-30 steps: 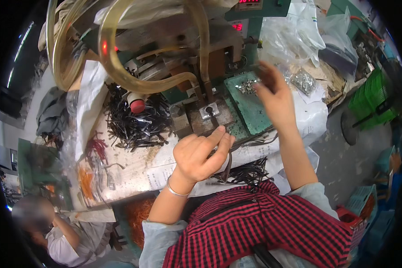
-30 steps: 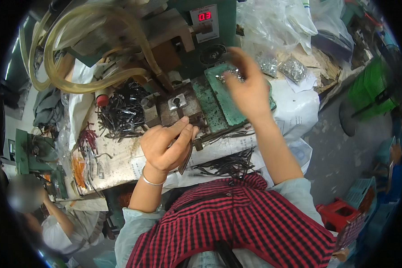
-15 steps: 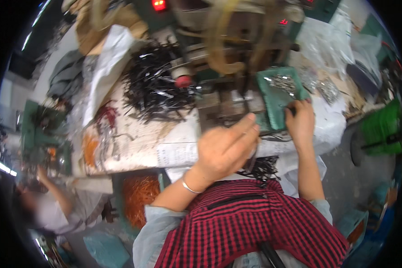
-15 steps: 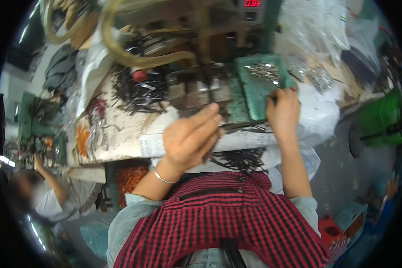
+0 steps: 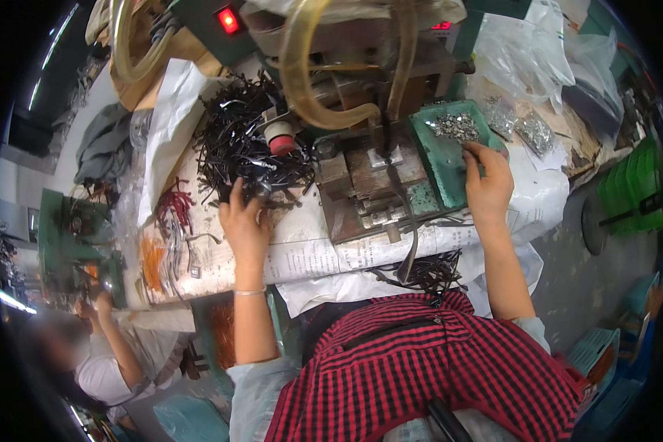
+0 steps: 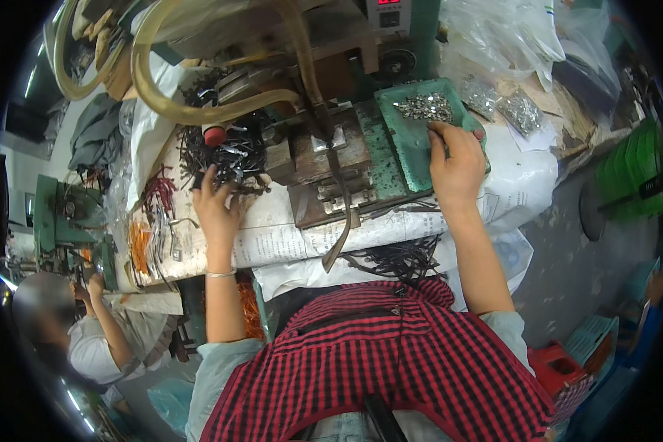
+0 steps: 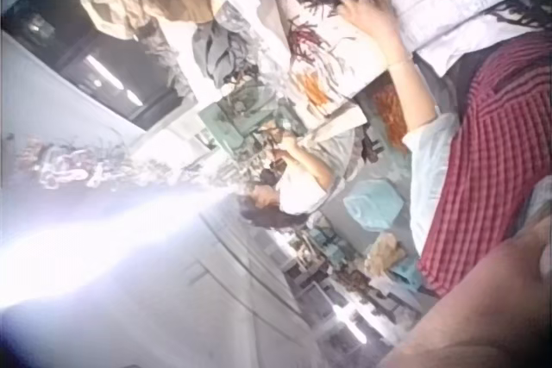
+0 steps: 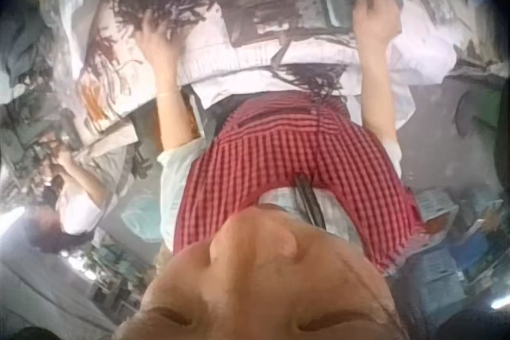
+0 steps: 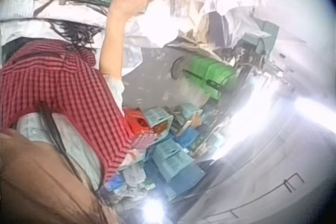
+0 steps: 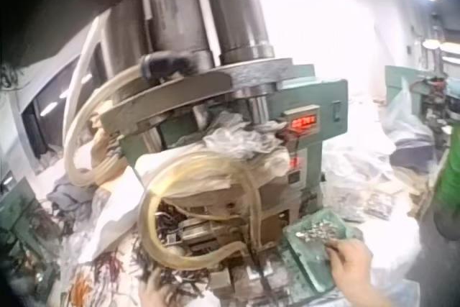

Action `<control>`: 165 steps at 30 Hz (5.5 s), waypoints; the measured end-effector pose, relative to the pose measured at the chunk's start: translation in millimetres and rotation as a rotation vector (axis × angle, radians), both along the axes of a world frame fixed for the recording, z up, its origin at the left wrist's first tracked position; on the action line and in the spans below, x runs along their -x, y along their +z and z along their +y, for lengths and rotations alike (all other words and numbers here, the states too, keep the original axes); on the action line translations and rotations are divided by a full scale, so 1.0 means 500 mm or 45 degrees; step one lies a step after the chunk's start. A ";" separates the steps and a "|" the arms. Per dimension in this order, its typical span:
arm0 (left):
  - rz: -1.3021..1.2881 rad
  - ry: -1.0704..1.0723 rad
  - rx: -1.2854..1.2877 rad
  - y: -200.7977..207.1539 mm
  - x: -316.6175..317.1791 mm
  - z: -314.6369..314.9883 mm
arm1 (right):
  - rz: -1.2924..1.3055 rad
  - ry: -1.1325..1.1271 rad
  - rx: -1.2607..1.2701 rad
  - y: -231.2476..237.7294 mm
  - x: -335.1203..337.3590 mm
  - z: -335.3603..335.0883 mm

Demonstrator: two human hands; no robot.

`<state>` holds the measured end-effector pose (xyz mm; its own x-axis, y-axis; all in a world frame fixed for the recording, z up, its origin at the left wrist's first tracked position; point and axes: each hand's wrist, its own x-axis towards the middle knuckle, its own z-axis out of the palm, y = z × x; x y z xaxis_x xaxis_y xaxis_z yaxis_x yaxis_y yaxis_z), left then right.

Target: The person repeatedly picks small metallic components from a green tray and places them into a press machine, then removes the processed items. The hands work continuously with the tray and machine, handling components one at a time.

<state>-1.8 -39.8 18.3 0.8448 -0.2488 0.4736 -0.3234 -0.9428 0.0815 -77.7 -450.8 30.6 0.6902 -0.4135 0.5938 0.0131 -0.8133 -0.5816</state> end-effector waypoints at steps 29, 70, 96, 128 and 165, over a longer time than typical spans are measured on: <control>-0.039 -0.491 1.708 0.181 0.098 -0.209 | -0.234 0.723 -1.099 0.142 -0.043 0.180; -0.659 -0.162 0.547 0.216 0.181 -0.098 | 0.235 -0.043 -0.305 -0.036 -0.007 -0.030; 0.520 -0.045 1.426 0.025 -0.012 -0.073 | -0.149 0.619 -0.730 0.134 -0.062 0.141; -0.593 -1.111 0.431 0.175 0.081 -0.349 | 0.118 0.168 -0.236 -0.017 -0.026 -0.100; -0.205 -0.360 0.143 0.045 -0.081 -0.028 | 0.196 0.233 -0.867 0.008 0.097 -0.030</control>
<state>38.9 -53.8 40.6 0.6619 -0.4016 0.6330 -0.5881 -0.8018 0.1062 -126.4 -466.0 34.7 0.8390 -0.5269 0.1359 -0.0083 -0.2622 -0.9650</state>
